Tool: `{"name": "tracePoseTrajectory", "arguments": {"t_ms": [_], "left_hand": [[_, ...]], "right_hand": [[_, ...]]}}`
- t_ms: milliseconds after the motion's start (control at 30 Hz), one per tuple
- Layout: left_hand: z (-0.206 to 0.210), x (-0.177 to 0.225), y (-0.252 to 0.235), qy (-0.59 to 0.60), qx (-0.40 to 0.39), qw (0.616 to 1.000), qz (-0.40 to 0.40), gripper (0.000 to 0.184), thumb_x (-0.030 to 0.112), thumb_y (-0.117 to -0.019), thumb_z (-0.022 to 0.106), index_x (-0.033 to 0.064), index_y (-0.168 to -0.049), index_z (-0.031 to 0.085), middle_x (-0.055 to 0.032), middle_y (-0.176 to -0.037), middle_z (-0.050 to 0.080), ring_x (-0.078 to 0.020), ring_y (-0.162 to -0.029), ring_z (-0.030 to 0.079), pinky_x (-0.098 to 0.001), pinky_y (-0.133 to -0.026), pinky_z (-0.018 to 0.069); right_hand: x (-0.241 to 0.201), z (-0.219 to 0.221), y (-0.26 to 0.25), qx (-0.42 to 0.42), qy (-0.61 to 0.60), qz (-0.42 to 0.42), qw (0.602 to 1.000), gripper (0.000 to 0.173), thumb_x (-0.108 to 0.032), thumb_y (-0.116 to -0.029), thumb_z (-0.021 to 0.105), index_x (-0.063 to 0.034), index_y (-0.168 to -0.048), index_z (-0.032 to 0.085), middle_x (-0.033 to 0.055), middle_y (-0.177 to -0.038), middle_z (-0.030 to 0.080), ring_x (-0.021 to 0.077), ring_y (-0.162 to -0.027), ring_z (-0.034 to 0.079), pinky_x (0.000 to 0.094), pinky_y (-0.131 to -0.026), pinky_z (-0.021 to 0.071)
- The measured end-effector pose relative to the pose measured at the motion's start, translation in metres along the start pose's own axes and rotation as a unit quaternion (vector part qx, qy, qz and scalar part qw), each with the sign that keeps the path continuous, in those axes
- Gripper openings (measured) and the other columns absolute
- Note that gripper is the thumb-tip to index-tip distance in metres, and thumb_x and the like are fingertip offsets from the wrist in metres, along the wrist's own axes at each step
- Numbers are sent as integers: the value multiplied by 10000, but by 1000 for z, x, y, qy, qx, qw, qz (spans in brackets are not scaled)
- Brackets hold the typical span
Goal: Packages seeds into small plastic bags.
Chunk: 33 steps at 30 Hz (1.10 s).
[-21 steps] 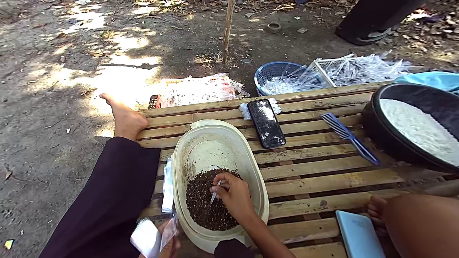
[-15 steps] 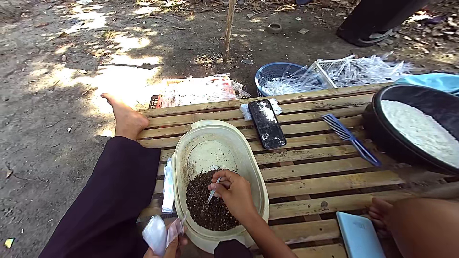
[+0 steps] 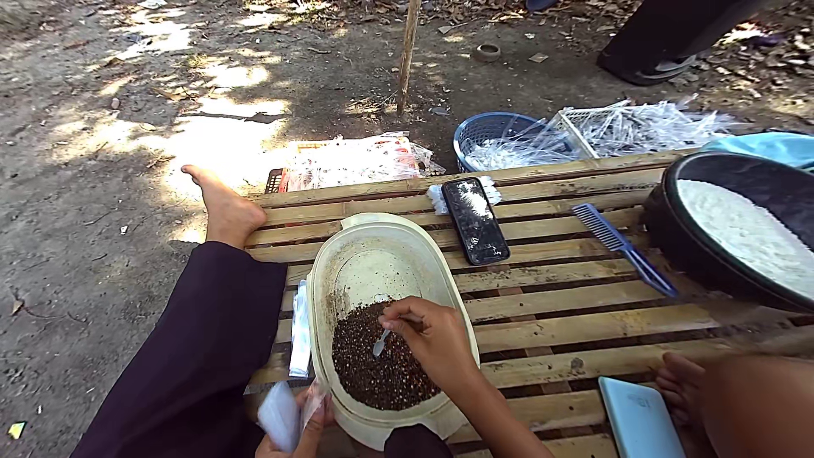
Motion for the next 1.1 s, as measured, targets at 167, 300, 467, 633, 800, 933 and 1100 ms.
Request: {"name": "tracePoseTrajectory", "arguments": {"t_ms": [167,300,467,633,800,933,1100], "left_hand": [[-2,3,-1,42,15,999,-28,132,2,-1004,551,-17,-1121,608,-18,-870,743,-56,-746,697,-196,-629,549],[5,2,-1,66,18,997,-38,139,-32,-994,542,-11,-1118,601,-13,-838,742,-52,-729,698,-192,-624,552],[0,2,0,77,27,996,-41,134,15,-1020,531,1,-1130,606,-7,-839,742,-57,-727,697,-195,-623,553],[-7,6,0,88,34,994,-54,152,31,-1040,498,-4,-1163,581,-12,-839,736,-59,-709,693,-192,-612,550],[-2,3,1,103,30,993,-51,141,8,-1030,503,3,-1141,588,-4,-830,738,-55,-704,697,-194,-613,559],[-1,5,3,105,30,993,-51,148,5,-1031,491,3,-1139,592,-3,-817,734,-54,-701,693,-194,-619,558],[0,12,3,98,49,993,-49,136,-24,-1011,518,-12,-1107,614,-6,-807,730,-56,-695,689,-196,-627,562]], "right_hand": [[23,-17,6,165,124,-6,978,91,-4,-888,682,5,-953,746,101,-884,758,140,-751,742,274,-682,615],[31,-10,19,117,77,74,987,62,42,-863,706,24,-918,730,128,-842,759,184,-729,745,317,-682,610],[23,8,36,-1,2,-46,999,93,43,-857,646,11,-849,733,89,-852,765,120,-800,757,228,-747,611],[21,-6,7,56,10,-65,996,93,11,-894,650,-2,-907,740,70,-900,774,114,-822,758,262,-737,627],[25,-17,-33,113,12,112,987,107,44,-918,696,49,-1021,668,133,-922,759,168,-777,735,347,-746,599],[28,-12,-43,120,29,149,981,121,38,-941,676,66,-1055,646,147,-935,749,174,-784,723,345,-765,586],[25,-5,-46,85,53,182,978,123,33,-954,666,69,-1068,637,167,-935,740,224,-779,718,404,-762,582]]}}
Point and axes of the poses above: each hand's wrist, its own y-axis away from the middle knuckle, its own z-axis out of the palm, x = y × z, the point moved 1 cm from there along -y, towards the middle knuckle
